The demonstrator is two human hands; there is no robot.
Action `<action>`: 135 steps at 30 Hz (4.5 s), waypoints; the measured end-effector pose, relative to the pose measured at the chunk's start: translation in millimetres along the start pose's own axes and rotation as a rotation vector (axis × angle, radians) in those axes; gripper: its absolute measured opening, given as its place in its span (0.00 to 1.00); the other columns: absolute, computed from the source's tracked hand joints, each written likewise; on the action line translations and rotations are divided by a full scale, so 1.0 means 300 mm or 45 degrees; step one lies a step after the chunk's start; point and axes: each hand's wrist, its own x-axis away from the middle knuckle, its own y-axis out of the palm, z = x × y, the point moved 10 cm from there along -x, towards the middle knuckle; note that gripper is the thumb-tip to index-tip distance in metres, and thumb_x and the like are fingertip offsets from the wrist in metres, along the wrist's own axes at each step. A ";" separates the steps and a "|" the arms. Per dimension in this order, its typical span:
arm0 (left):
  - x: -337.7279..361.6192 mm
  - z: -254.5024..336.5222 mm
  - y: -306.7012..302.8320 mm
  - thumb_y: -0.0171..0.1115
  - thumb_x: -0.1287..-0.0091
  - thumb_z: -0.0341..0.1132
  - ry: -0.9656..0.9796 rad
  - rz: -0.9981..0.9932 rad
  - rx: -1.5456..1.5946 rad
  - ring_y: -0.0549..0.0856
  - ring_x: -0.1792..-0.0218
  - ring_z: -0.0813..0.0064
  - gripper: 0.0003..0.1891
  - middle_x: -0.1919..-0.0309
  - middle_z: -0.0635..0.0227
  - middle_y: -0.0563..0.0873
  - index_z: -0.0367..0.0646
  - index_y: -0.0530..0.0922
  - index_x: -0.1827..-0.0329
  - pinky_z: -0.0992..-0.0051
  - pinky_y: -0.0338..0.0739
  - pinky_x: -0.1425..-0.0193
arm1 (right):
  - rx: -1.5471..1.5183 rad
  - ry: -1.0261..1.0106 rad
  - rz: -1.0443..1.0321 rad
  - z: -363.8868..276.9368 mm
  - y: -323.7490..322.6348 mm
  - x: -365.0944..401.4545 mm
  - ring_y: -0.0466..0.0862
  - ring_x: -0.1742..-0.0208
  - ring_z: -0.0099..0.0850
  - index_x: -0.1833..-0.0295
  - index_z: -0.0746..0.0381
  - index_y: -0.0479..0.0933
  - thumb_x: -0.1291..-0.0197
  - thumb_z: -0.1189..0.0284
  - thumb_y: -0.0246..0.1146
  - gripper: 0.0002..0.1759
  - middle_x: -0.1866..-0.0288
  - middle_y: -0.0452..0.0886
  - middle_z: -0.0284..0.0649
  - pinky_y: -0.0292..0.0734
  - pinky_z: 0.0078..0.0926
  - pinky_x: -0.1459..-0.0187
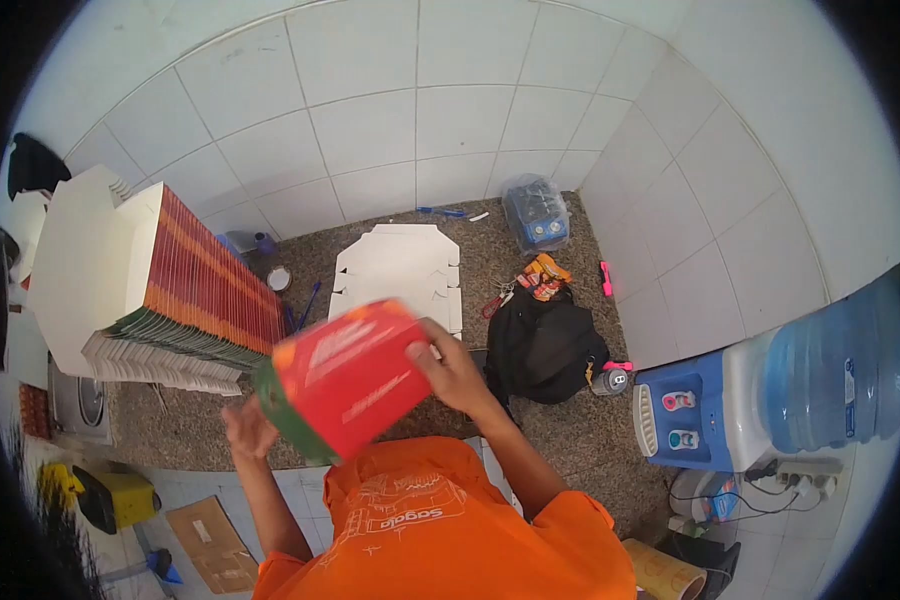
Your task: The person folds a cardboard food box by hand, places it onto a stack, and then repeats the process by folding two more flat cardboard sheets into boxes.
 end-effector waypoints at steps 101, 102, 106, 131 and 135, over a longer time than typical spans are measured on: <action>-0.139 -0.022 0.402 0.80 0.44 0.39 0.124 -0.314 -0.612 0.55 0.19 0.63 0.68 0.17 0.52 0.52 0.37 0.31 0.15 0.65 0.51 0.17 | 0.047 -0.277 0.196 -0.146 0.054 -0.319 0.72 0.35 0.35 0.27 0.62 0.64 0.20 0.53 0.51 0.28 0.35 0.70 0.44 0.65 0.34 0.31; -0.151 0.019 0.456 0.81 0.45 0.40 0.294 -0.324 -0.733 0.55 0.19 0.62 0.69 0.17 0.51 0.52 0.37 0.31 0.15 0.65 0.51 0.17 | 0.166 -0.399 0.128 -0.112 0.086 -0.353 0.73 0.34 0.34 0.26 0.62 0.64 0.20 0.51 0.50 0.31 0.34 0.71 0.44 0.66 0.34 0.31; -0.069 0.308 0.576 0.85 0.50 0.45 0.963 -0.092 -1.166 0.63 0.22 0.57 0.70 0.20 0.49 0.57 0.35 0.36 0.16 0.59 0.56 0.19 | 0.152 -0.479 -0.023 -0.353 0.239 -0.387 0.74 0.31 0.32 0.23 0.62 0.62 0.21 0.46 0.50 0.36 0.31 0.73 0.43 0.68 0.36 0.31; 0.249 0.831 0.460 0.80 0.46 0.34 1.620 1.379 -2.364 0.82 0.51 0.61 0.11 0.67 0.65 0.85 0.42 0.84 0.71 0.60 0.69 0.38 | 1.893 -1.161 -0.508 -0.839 1.217 -0.973 0.90 0.52 0.49 0.58 0.65 0.85 0.51 0.71 0.72 0.14 0.56 0.89 0.51 0.86 0.44 0.52; 0.224 0.852 0.429 0.78 0.46 0.36 1.422 1.413 -2.323 0.81 0.51 0.62 0.11 0.69 0.68 0.85 0.44 0.82 0.78 0.58 0.60 0.36 | 1.501 -1.404 -0.299 -0.918 1.144 -0.889 0.88 0.52 0.49 0.56 0.64 0.84 0.40 0.58 0.70 0.18 0.55 0.88 0.48 0.83 0.43 0.50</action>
